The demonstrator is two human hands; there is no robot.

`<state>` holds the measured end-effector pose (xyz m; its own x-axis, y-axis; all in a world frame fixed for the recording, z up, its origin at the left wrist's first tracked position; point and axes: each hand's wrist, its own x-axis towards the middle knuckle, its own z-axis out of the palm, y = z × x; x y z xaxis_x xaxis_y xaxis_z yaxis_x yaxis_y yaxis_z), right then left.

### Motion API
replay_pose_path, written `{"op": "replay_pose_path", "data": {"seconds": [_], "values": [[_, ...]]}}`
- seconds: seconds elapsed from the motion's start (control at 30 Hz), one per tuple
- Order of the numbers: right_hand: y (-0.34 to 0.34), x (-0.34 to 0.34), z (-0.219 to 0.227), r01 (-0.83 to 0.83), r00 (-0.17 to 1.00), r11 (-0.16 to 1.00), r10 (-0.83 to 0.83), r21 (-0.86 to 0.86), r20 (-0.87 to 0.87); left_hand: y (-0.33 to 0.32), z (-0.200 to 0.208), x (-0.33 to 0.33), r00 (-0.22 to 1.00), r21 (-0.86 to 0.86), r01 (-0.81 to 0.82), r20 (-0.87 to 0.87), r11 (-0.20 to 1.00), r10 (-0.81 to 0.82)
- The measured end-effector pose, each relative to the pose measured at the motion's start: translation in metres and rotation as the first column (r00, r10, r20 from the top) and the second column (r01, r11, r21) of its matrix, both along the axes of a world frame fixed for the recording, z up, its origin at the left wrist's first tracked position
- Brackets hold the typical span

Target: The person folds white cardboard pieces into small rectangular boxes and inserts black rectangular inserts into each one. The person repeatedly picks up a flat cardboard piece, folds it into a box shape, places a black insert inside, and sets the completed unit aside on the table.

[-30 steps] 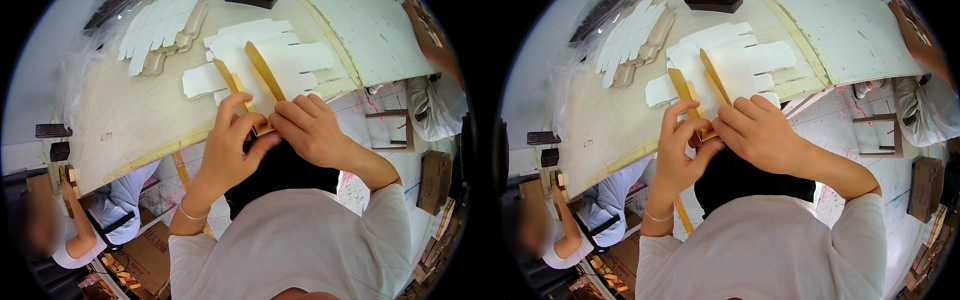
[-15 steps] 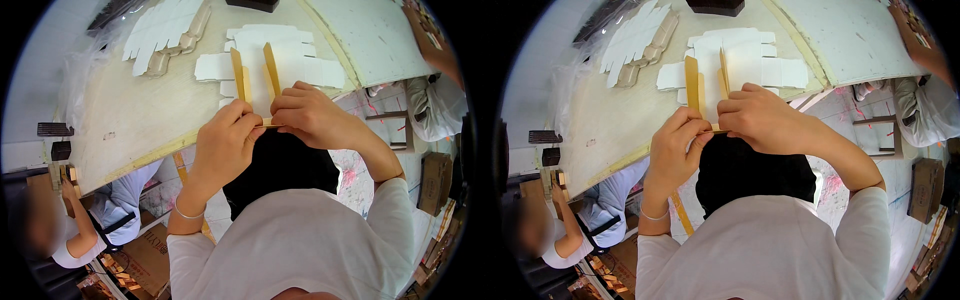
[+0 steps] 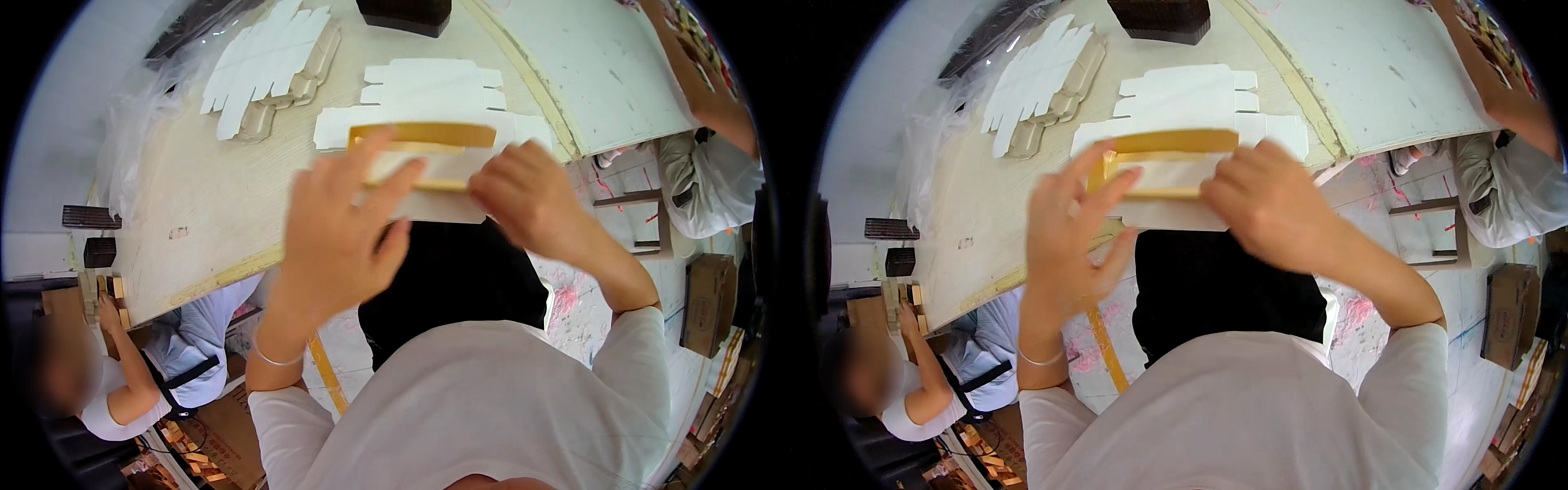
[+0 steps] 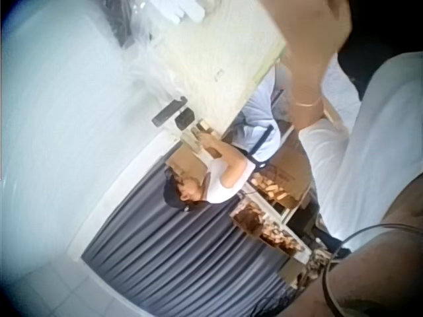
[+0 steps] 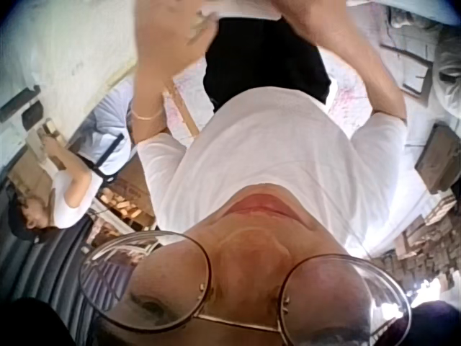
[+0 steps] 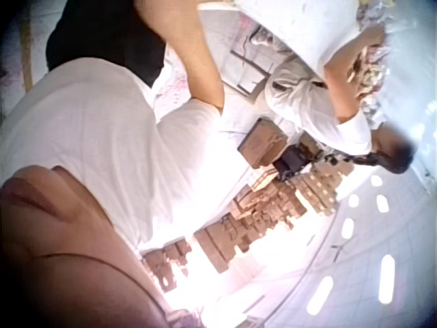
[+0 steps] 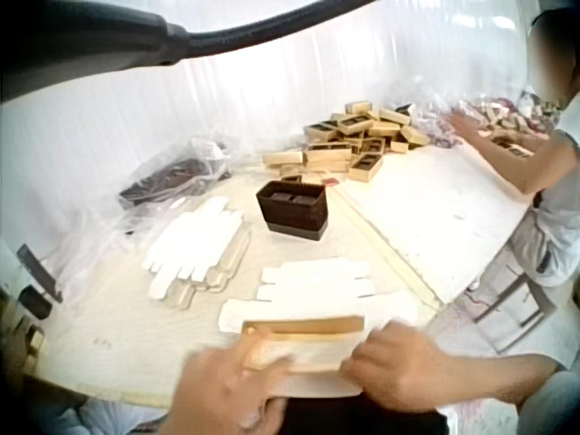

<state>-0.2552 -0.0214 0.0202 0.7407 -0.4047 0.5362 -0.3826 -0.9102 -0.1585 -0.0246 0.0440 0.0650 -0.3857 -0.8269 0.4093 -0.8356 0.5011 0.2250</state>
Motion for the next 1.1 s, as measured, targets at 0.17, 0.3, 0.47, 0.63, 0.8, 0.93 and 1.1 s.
{"op": "replay_pose_path", "data": {"seconds": [0.17, 0.3, 0.47, 0.63, 0.8, 0.93, 1.1], "values": [[0.002, 0.001, 0.022, -0.191, 0.976, 0.964, 0.167, 0.187, 0.138, 0.006, -0.036, -0.013, 0.998, 0.009, 0.039, -0.043, 0.999, -0.038], [-0.023, -0.010, 0.020, -0.208, 0.971, 0.960, 0.225, 0.186, -0.077, 0.003, -0.034, -0.001, 0.985, 0.087, 0.064, -0.166, 0.994, -0.049], [-0.034, -0.008, 0.010, -0.367, 0.914, 0.868, 0.404, 0.335, -0.045, 0.005, -0.035, 0.000, 0.962, 0.204, 0.097, -0.271, 0.974, -0.039], [-0.033, 0.011, 0.002, -0.360, 0.923, 0.845, 0.383, 0.395, 0.021, 0.001, -0.052, -0.007, 0.930, 0.232, 0.117, -0.367, 0.966, -0.024], [-0.018, 0.023, 0.003, -0.211, 0.974, 0.813, 0.222, 0.543, 0.046, 0.000, -0.049, -0.026, 0.931, 0.129, -0.006, -0.360, 0.992, 0.053], [-0.009, 0.018, 0.018, -0.118, 0.983, 0.744, 0.179, 0.658, -0.026, 0.004, -0.054, -0.025, 0.936, 0.120, -0.015, -0.348, 0.993, 0.056], [0.005, -0.002, 0.023, -0.135, 0.985, 0.980, 0.149, 0.143, -0.092, 0.010, -0.067, -0.005, 0.816, 0.223, 0.030, -0.568, 0.974, 0.105]]}}
